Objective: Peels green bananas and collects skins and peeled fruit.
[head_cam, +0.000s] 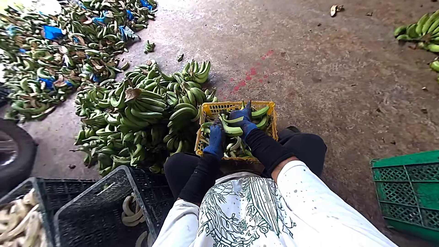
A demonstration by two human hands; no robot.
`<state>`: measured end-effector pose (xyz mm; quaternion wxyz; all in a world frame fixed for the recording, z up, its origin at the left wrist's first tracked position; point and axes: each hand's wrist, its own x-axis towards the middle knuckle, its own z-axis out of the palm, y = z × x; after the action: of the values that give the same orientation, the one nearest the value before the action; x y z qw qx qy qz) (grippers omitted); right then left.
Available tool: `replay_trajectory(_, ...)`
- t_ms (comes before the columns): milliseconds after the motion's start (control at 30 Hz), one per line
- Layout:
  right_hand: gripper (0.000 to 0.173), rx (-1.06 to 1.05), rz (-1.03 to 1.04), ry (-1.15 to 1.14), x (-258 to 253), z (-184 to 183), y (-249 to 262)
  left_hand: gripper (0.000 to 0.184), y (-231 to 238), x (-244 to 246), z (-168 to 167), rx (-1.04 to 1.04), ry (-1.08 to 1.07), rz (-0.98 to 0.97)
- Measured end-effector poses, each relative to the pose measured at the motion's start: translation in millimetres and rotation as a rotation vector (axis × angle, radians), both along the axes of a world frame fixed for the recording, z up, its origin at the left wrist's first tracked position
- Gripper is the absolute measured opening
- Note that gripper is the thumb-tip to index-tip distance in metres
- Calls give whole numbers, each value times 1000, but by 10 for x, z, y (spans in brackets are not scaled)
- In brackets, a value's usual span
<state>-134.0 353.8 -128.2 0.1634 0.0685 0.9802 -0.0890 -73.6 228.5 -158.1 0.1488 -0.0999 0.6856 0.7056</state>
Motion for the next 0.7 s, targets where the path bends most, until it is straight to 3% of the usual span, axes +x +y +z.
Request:
replay_trajectory(100,39,136,55,-16,-126,3,5,54,-87,84,25,49,-2,9)
replay_trajectory(233,24,121,7,-98,-136,98,43,43,-224,71,182,425,-128,144)
replay_trajectory(333,37,171,23,-120,-77,13,153,35,-345,-61,132,655,-103,114)
replay_trajectory(467,41,177,4,-110,-47,204,258,38,-400,-277,129,527,-57,73)
replay_trajectory(533,42,82,85,-138,80,434,214,42,-347,-381,115,461,-83,66)
replay_trajectory(633,35,-50,282,-120,214,568,105,44,-241,-547,84,524,-40,30)
replay_trajectory(700,32,-91,377,-91,291,617,43,37,-192,-599,70,540,18,-26)
